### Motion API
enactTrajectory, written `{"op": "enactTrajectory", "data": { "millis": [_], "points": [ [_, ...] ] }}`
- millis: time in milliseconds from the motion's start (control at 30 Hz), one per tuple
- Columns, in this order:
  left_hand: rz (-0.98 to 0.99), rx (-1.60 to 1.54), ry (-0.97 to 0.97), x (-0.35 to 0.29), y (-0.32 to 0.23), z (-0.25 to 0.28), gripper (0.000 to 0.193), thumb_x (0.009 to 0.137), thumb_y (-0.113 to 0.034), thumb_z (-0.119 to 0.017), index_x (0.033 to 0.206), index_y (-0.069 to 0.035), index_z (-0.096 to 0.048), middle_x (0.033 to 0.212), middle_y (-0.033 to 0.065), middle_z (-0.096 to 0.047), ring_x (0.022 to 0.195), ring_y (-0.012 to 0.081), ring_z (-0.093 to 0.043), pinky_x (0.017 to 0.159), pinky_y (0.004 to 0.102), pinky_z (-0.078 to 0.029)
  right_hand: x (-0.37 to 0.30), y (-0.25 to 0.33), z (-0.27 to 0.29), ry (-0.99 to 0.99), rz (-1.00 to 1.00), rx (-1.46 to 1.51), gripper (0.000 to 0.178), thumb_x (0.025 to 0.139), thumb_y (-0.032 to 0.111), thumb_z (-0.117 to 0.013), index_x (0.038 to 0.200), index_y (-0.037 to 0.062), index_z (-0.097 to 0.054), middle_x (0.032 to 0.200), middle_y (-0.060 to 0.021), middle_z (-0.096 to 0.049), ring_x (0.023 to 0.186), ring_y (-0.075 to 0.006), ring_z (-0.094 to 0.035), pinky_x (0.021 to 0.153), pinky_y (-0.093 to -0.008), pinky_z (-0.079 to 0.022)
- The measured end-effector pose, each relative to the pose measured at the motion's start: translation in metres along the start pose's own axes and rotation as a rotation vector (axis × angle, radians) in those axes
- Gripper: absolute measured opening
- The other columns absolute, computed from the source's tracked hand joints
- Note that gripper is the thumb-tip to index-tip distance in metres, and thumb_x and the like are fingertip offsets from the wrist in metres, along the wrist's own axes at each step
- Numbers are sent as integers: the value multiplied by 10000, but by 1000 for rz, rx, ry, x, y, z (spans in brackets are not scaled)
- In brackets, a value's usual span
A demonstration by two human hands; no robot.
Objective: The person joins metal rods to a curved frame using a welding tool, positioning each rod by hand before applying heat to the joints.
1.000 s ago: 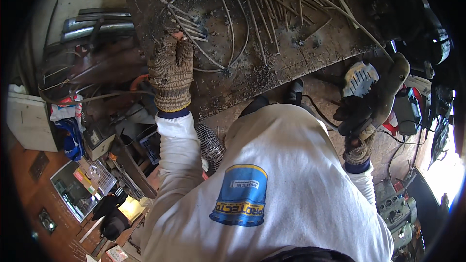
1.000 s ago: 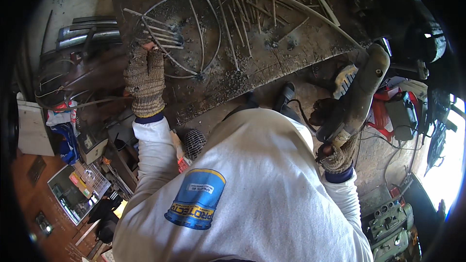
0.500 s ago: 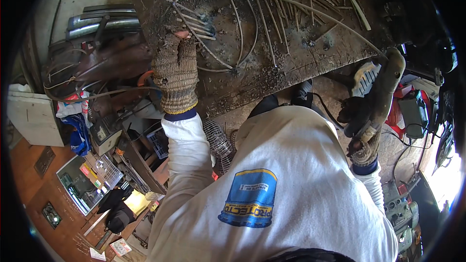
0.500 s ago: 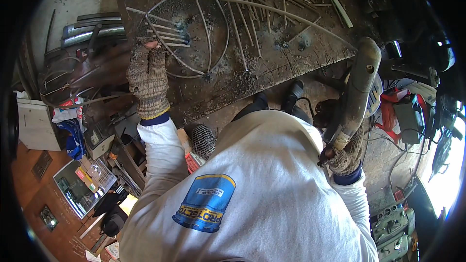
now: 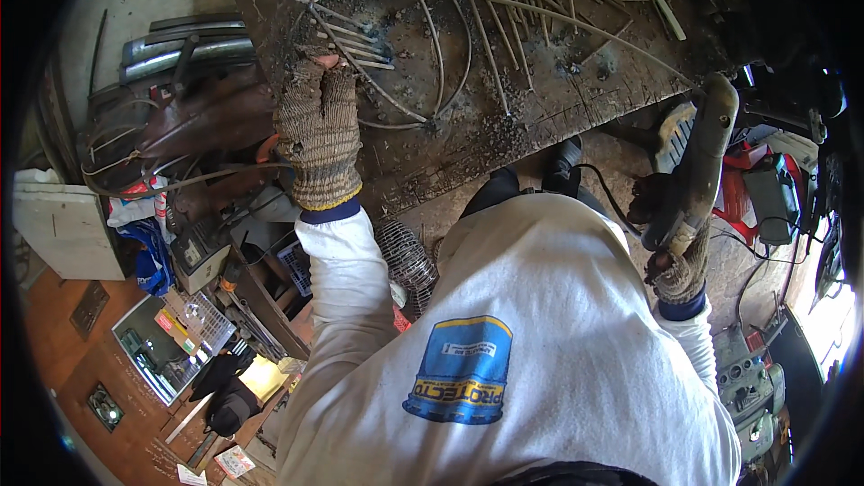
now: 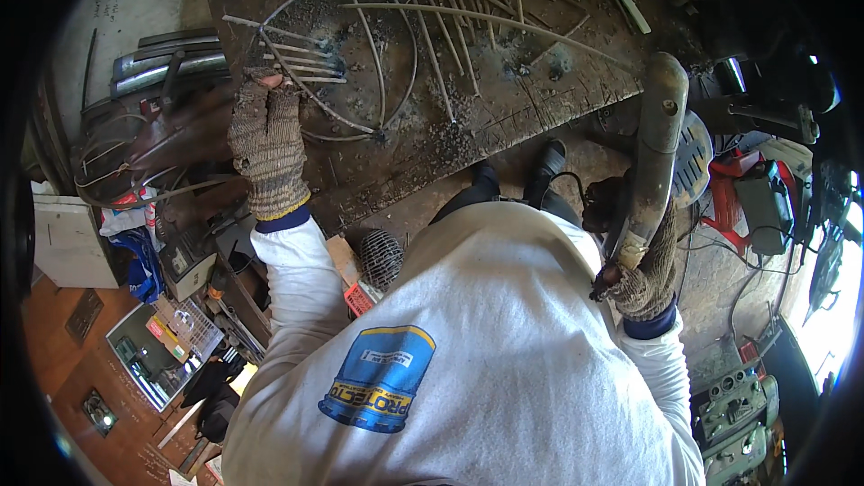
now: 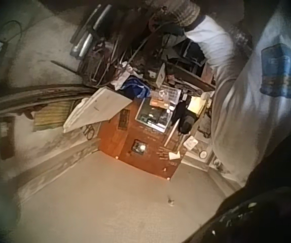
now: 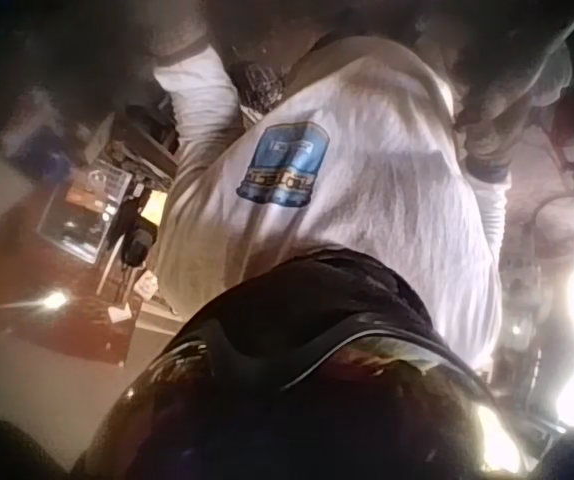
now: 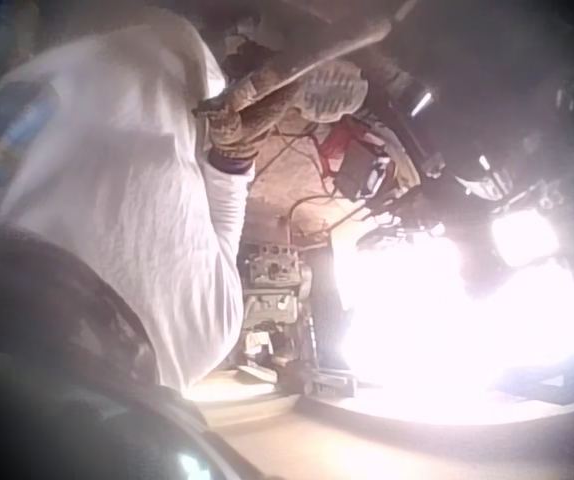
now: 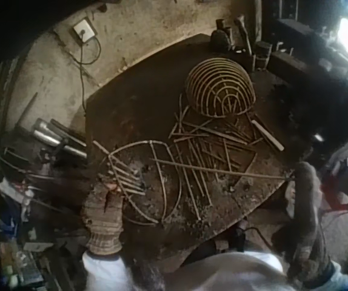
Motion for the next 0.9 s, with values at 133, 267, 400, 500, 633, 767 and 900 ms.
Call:
{"op": "enactTrajectory", "data": {
  "millis": [133,267,400,500,633,767,900],
  "points": [
    [-12,-58,-5,0,0,-1,202,918,-62,-699,1120,-60,-701,1131,68,-714,1005,162,-658,893,305,-525,1,3,2,-4,17,-66,1056,699,564,-847,1438,-23,-375,1325,-190,-553,1121,-246,-602,953,-374,-493],
    [87,-19,34,0,0,2,187,922,-84,-700,1109,-81,-716,1128,69,-721,990,168,-668,876,310,-530,1,1,11,-7,48,-193,1063,701,550,-851,1449,-22,-358,1323,-185,-552,1124,-241,-601,959,-376,-493],
    [49,18,11,1,-5,2,187,914,-71,-703,1099,-89,-721,1131,77,-726,992,181,-676,876,322,-529,6,7,5,29,34,-180,1055,698,567,-844,1435,-27,-378,1313,-179,-557,1116,-233,-604,952,-373,-496],
    [85,20,26,0,-1,2,195,902,-52,-710,1093,-87,-720,1131,79,-726,1004,188,-678,888,328,-527,8,3,8,32,45,-198,1051,697,578,-839,1426,-31,-389,1310,-179,-559,1110,-231,-606,948,-372,-497],
    [49,69,39,2,-5,1,200,895,-39,-713,1089,-87,-721,1136,74,-726,1008,184,-676,887,327,-528,11,7,0,32,36,-129,1049,698,576,-839,1425,-34,-390,1307,-186,-560,1098,-238,-610,942,-373,-499],
    [91,20,25,0,0,1,203,895,-38,-709,1090,-93,-720,1108,71,-727,975,175,-675,859,319,-536,12,5,3,39,52,-170,1051,698,565,-843,1429,-33,-384,1305,-190,-561,1098,-247,-610,945,-377,-497],
    [117,81,47,0,2,1,200,897,-30,-696,1084,-96,-721,1078,70,-726,937,172,-676,820,309,-543,13,14,-11,34,-64,-103,1065,691,548,-857,1440,-28,-366,1315,-200,-558,1118,-255,-609,958,-379,-499]
  ]
}}
Point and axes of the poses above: each hand's wrist, its own x-axis towards the middle knuckle, its own z-axis out of the back of the hand, y = z × x, the point moved 6 cm from there along x, towards the middle knuckle
